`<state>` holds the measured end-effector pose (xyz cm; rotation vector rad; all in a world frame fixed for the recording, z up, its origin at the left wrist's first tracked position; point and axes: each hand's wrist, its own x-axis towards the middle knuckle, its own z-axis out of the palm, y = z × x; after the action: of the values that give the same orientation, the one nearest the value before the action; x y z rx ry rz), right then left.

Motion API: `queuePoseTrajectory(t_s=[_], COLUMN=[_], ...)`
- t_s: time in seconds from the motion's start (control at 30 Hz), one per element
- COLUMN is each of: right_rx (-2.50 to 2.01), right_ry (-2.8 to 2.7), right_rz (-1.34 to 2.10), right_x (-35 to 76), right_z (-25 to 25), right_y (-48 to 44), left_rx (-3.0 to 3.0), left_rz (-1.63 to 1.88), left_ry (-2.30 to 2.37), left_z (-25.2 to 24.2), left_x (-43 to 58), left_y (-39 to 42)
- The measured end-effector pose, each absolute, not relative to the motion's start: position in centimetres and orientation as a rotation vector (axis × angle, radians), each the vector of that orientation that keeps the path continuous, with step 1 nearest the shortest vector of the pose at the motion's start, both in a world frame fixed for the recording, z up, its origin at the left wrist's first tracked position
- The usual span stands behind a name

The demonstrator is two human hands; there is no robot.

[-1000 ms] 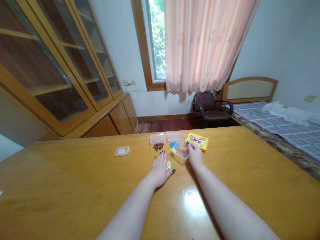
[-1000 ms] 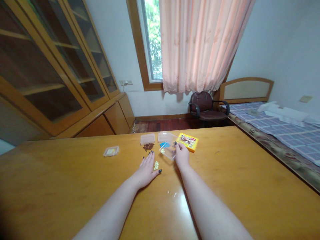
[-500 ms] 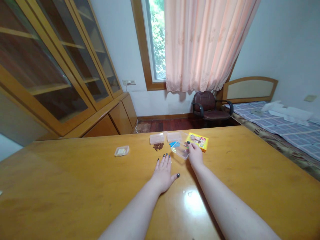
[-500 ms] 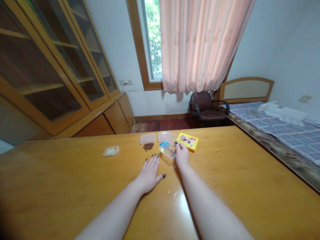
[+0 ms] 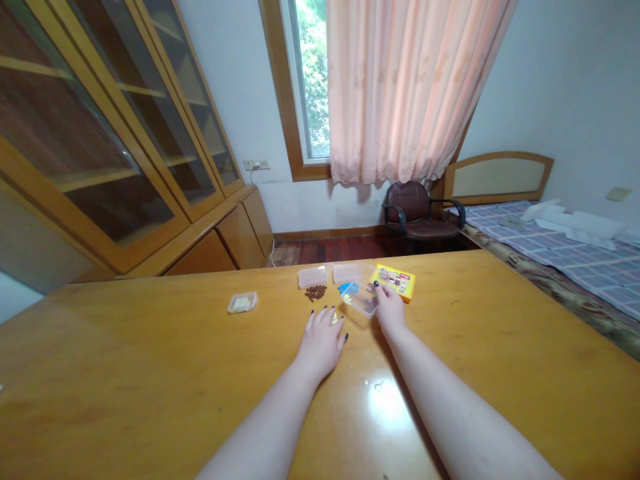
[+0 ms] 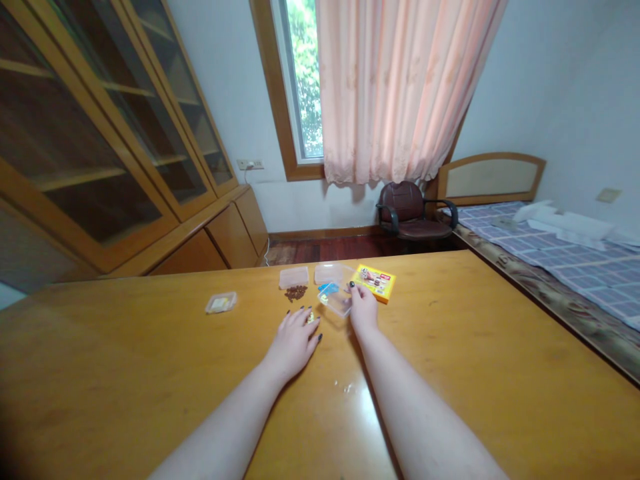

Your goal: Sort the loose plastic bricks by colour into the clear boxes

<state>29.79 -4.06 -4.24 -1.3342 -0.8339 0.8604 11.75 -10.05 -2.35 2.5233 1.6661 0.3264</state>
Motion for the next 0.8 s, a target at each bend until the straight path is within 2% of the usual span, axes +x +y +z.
queuePoseTrajectory(t_s=[0.23, 0.8], right_rx=[-1.334, -1.363], right_ry=[-0.848, -0.849], right_rz=[0.869, 0.845], right_x=[30.0, 29.8], right_z=[-5.2, -4.0], right_y=[-3.6, -4.2], left_rx=[2.513, 2.497], left_rz=[0.228, 0.354], left_ry=[1.682, 1.714], left_z=[-2.7, -2.3], left_x=[12.1, 12.0], left_y=[-10.5, -10.5])
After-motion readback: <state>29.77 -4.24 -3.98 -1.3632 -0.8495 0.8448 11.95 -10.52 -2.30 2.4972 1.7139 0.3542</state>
